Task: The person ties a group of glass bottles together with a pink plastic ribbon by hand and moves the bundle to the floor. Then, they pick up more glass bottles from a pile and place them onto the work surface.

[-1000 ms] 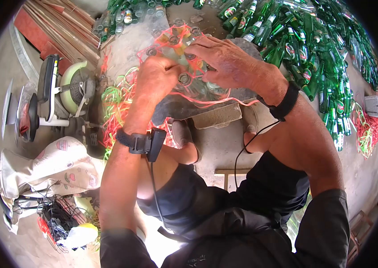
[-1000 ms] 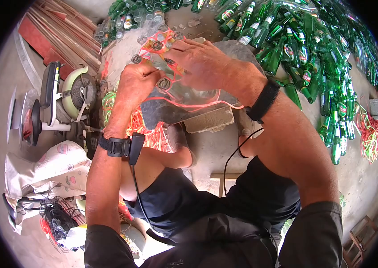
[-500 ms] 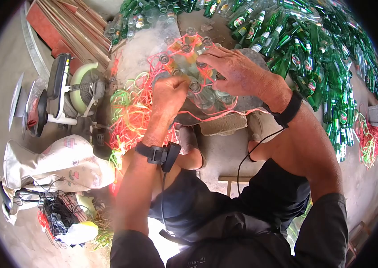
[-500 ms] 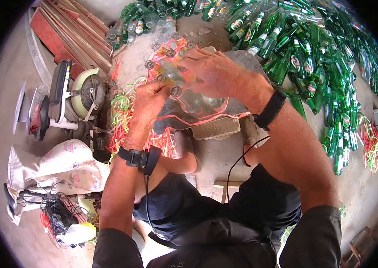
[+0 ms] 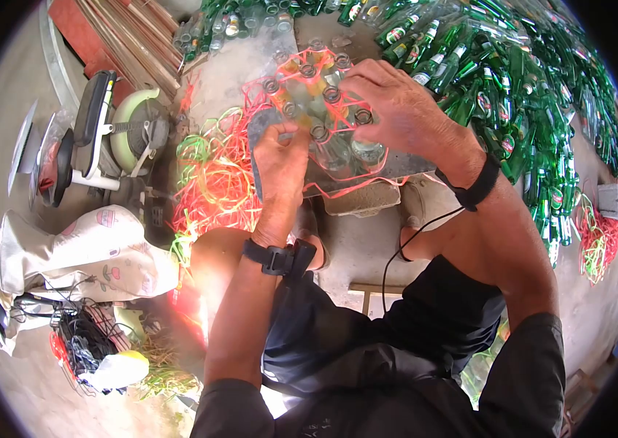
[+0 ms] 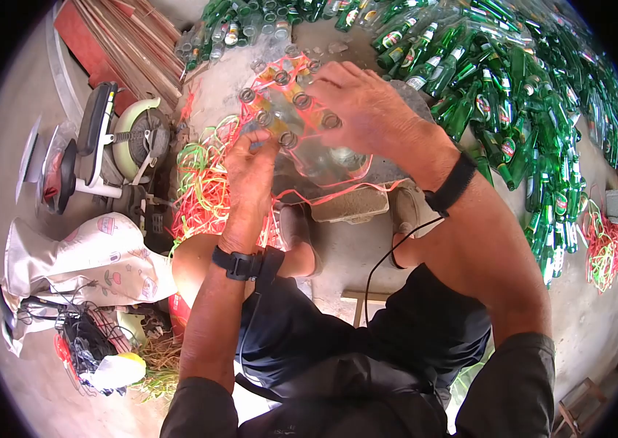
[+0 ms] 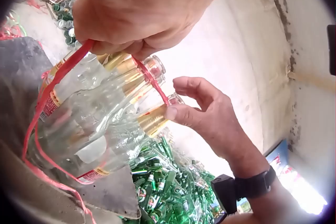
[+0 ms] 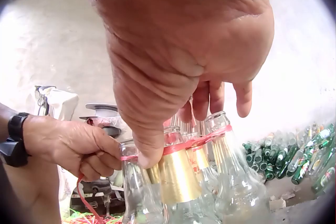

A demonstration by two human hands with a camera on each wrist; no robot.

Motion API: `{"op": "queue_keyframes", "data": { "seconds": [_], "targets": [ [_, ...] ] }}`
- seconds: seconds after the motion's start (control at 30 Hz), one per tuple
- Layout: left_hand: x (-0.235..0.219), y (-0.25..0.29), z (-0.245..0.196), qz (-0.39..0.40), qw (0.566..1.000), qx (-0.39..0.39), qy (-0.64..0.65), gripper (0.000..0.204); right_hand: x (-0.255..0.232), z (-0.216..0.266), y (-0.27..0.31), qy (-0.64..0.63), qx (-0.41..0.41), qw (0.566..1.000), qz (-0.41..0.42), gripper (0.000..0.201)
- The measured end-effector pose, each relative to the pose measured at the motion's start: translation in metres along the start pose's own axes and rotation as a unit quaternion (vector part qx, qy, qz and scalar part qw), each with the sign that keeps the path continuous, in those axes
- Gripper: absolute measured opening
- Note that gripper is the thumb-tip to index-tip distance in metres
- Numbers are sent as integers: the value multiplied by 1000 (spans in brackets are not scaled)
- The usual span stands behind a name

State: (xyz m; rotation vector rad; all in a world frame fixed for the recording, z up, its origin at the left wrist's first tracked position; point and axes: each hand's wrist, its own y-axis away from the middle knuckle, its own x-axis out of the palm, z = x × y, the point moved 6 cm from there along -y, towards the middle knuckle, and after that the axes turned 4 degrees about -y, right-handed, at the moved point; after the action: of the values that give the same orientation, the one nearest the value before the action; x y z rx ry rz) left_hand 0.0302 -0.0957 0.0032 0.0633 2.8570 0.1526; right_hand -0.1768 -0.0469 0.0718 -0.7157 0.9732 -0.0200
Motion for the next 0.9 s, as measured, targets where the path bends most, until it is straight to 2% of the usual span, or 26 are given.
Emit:
{"op": "queue_keyframes", "data": {
  "seconds": [0.2,0.23,0.3,0.37,0.43,0.53,0.67,0.73,0.9],
  "targets": [
    [-5,1,12,-4,994,-106,30,31,-4,6,6,48,8,999,15,46],
    [-6,1,14,-4,994,-108,31,31,-2,8,7,70,3,997,17,42],
    [-1,2,13,51,990,-103,83,27,2,9,9,52,25,998,18,38],
    [2,6,9,50,987,-106,108,24,3,10,10,35,44,998,18,34],
    [1,6,8,46,984,-108,135,21,6,2,12,-14,124,991,46,30],
    [1,3,15,66,984,-115,122,19,6,-1,12,-11,119,992,39,31],
    [5,8,15,42,986,-99,130,19,7,-1,11,-2,128,990,59,31],
    [8,12,10,30,986,-82,140,19,7,1,11,16,86,995,47,31],
    [21,22,10,10,983,-80,164,18,-2,-8,10,32,79,994,73,34]
  ]
}}
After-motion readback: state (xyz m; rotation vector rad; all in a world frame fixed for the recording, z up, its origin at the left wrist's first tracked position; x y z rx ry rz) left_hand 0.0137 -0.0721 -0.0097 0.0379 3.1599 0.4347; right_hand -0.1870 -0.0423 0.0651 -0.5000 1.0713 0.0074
